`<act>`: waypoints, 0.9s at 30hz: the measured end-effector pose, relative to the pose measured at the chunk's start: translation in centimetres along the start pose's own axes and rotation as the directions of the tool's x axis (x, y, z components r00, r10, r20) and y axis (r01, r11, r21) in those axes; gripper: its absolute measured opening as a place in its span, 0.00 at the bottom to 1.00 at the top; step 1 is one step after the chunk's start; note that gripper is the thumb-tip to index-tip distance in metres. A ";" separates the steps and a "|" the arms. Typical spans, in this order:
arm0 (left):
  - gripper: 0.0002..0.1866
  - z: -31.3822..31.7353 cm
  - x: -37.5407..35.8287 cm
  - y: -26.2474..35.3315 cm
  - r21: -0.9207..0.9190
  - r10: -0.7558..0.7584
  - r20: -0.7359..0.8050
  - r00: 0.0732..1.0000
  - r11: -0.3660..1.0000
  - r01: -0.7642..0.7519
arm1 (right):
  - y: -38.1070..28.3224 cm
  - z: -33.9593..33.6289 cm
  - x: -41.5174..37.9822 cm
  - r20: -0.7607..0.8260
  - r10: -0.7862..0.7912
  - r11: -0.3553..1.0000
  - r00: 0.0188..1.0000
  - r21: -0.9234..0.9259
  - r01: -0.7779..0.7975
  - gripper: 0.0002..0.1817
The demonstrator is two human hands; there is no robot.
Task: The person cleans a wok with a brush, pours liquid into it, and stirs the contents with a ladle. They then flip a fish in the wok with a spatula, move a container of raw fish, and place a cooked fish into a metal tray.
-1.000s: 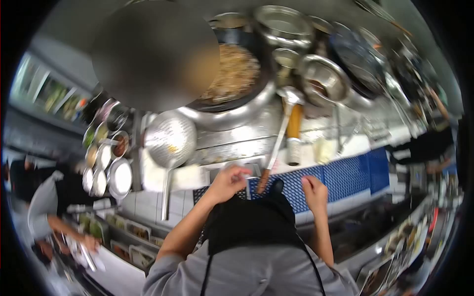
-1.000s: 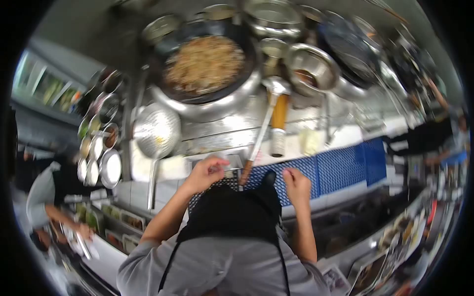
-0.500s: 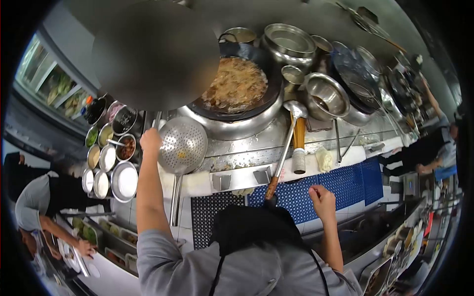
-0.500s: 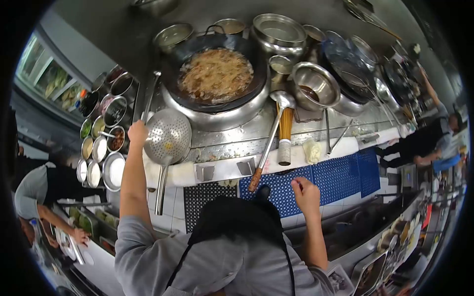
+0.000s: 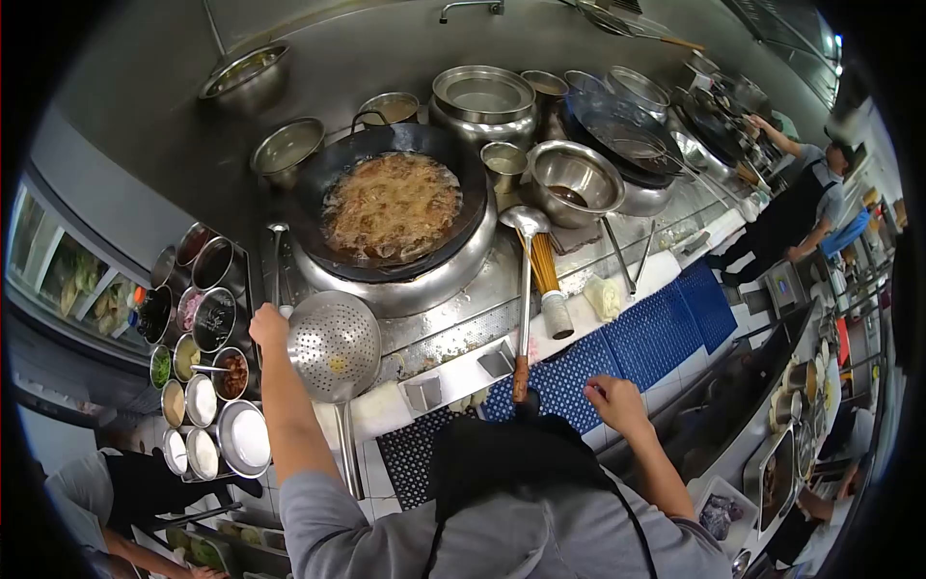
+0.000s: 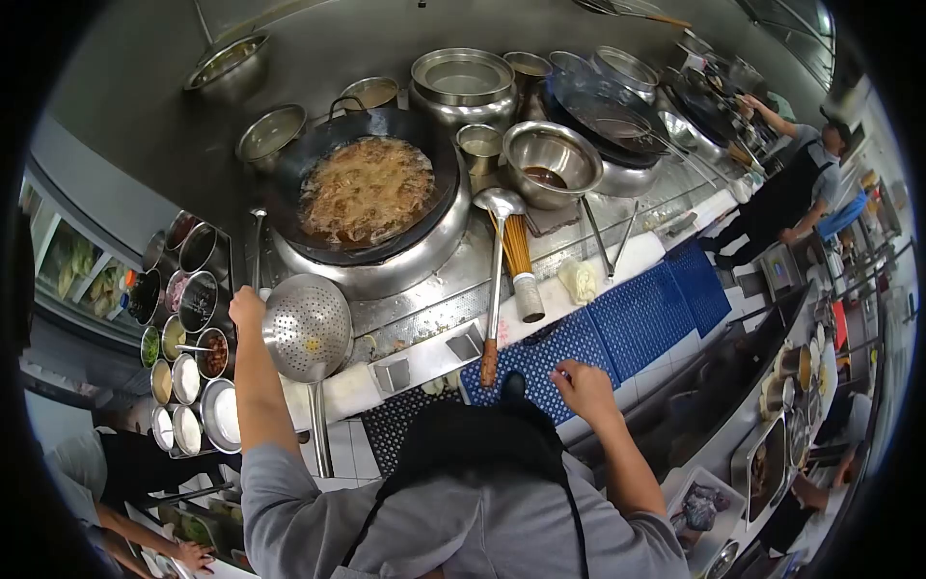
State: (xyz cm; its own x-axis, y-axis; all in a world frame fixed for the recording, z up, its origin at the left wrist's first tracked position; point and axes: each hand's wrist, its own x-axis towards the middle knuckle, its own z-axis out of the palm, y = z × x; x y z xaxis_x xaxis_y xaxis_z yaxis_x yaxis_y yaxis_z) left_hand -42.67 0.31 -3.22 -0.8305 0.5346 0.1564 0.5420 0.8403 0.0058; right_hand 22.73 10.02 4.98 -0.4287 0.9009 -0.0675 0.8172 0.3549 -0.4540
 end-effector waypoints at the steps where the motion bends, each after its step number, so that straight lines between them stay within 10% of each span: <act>1: 0.13 0.6 0.4 -0.5 0.005 0.028 -0.015 1.000 1.000 -0.028 | -0.1 0.0 -0.1 -0.003 -0.018 1.000 1.000 -0.005 0.018 0.12; 9: 0.22 -6.4 -0.5 -0.3 -0.119 -0.050 0.059 0.997 0.991 0.057 | 1.2 3.9 0.4 0.074 -0.081 0.995 0.994 0.065 0.077 0.15; 12: 0.22 -7.5 -3.3 0.0 -0.242 -0.066 -0.106 0.992 0.970 0.039 | 0.1 5.2 0.9 0.304 -0.047 0.999 0.952 0.016 0.044 0.14; 15: 0.21 -9.4 -7.7 1.3 -0.471 -0.121 -0.298 0.947 0.881 -0.036 | -2.5 6.5 0.9 0.180 -0.207 0.918 0.962 0.377 0.126 0.12; 18: 0.07 -12.6 -13.7 7.6 -0.999 -0.078 0.024 0.997 0.022 0.026 | -8.9 5.6 2.1 0.040 -0.422 0.792 0.906 0.503 0.347 0.10; 23: 0.06 -13.2 -22.5 18.9 -0.973 0.248 0.063 0.967 -0.202 0.115 | -17.2 5.4 4.7 -0.231 -0.581 0.690 0.780 0.369 0.623 0.26; 27: 0.06 -13.9 -26.1 24.2 -0.971 0.221 0.082 0.972 -0.201 0.128 | -16.1 5.5 7.0 -0.083 -0.500 0.795 0.862 0.350 0.495 0.29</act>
State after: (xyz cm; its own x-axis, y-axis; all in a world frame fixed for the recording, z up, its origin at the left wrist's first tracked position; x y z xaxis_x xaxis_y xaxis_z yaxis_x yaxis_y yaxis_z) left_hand -6.04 5.47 6.54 -0.6981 0.7123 0.0724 -0.0904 -0.1881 0.9780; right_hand 4.47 9.23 6.91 -0.7464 0.6198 0.2424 0.3030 0.6408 -0.7054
